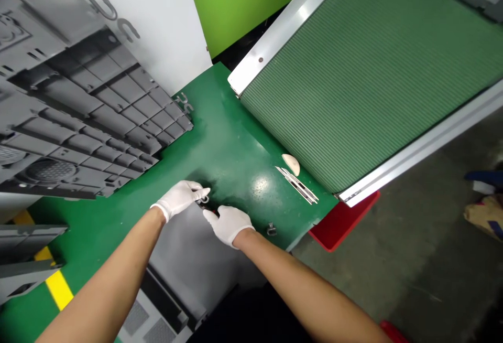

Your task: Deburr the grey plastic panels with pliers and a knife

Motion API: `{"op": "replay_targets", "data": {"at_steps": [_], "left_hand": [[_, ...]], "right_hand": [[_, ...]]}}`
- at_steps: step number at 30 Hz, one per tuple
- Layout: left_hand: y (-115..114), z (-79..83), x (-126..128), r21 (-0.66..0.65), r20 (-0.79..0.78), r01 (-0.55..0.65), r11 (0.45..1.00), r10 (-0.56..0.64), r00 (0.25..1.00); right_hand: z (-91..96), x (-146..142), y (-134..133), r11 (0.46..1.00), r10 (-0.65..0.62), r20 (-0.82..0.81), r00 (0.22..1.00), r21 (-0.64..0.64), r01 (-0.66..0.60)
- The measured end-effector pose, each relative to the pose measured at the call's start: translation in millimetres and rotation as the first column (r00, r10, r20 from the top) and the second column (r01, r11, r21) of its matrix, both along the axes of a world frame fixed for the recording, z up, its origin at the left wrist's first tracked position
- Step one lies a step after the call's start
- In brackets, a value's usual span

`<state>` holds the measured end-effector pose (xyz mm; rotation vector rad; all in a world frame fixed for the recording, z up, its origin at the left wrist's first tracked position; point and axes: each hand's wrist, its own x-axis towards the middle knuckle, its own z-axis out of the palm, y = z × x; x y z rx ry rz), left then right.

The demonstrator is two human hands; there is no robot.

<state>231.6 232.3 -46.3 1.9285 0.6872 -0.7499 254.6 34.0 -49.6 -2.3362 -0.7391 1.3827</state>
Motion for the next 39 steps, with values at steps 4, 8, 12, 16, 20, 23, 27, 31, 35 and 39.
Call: {"op": "replay_targets", "data": {"at_steps": [4, 8, 12, 16, 20, 23, 27, 31, 35, 39], "left_hand": [[-0.3, 1.1, 1.7, -0.007, 0.01, -0.027, 1.0, 0.027, 1.0], [0.4, -3.4, 5.8, -0.002, -0.017, -0.01, 1.0, 0.01, 1.0], [2.7, -12.8, 12.0, 0.01, -0.036, 0.022, 1.0, -0.022, 0.999], [6.0, -18.1, 13.7, -0.008, -0.03, 0.038, 0.999, -0.038, 0.999], [8.2, -18.5, 11.0, -0.027, -0.03, 0.035, 0.999, -0.036, 0.999], [8.6, -17.9, 10.2, -0.037, -0.031, 0.033, 0.999, -0.034, 0.999], [7.8, -17.6, 11.6, -0.025, -0.039, 0.052, 0.998, -0.053, 0.998], [7.6, -21.1, 12.6, -0.011, -0.049, 0.065, 0.998, -0.066, 0.997], [8.7, -27.1, 11.6, -0.013, -0.062, 0.032, 0.999, -0.032, 0.998], [8.5, -28.0, 11.3, -0.035, -0.047, -0.008, 0.999, 0.007, 0.999]], "right_hand": [[1.5, -4.6, 4.7, 0.998, 0.063, 0.097, 0.993, -0.036, -0.06], [-3.5, 0.2, 8.3, 0.983, 0.185, 0.135, 0.973, -0.033, -0.182], [-8.0, 13.8, 10.1, 0.971, 0.238, 0.105, 0.966, -0.04, -0.234], [-6.8, 16.3, 9.5, 0.985, 0.16, 0.049, 0.986, -0.071, -0.156], [-4.3, 4.2, 12.7, 0.998, 0.032, 0.018, 0.999, -0.06, -0.031], [-3.9, -2.8, 18.0, 0.998, 0.007, 0.041, 0.999, -0.067, -0.004], [-6.0, -4.8, 21.5, 0.997, 0.015, 0.088, 0.996, -0.078, -0.008], [-8.0, -1.2, 22.1, 0.995, 0.074, 0.117, 0.99, -0.073, -0.065], [-5.4, 8.1, 27.4, 0.987, 0.142, 0.08, 0.987, -0.091, -0.134], [2.2, 15.8, 33.8, 0.988, 0.112, 0.04, 0.993, -0.116, -0.107]]}}
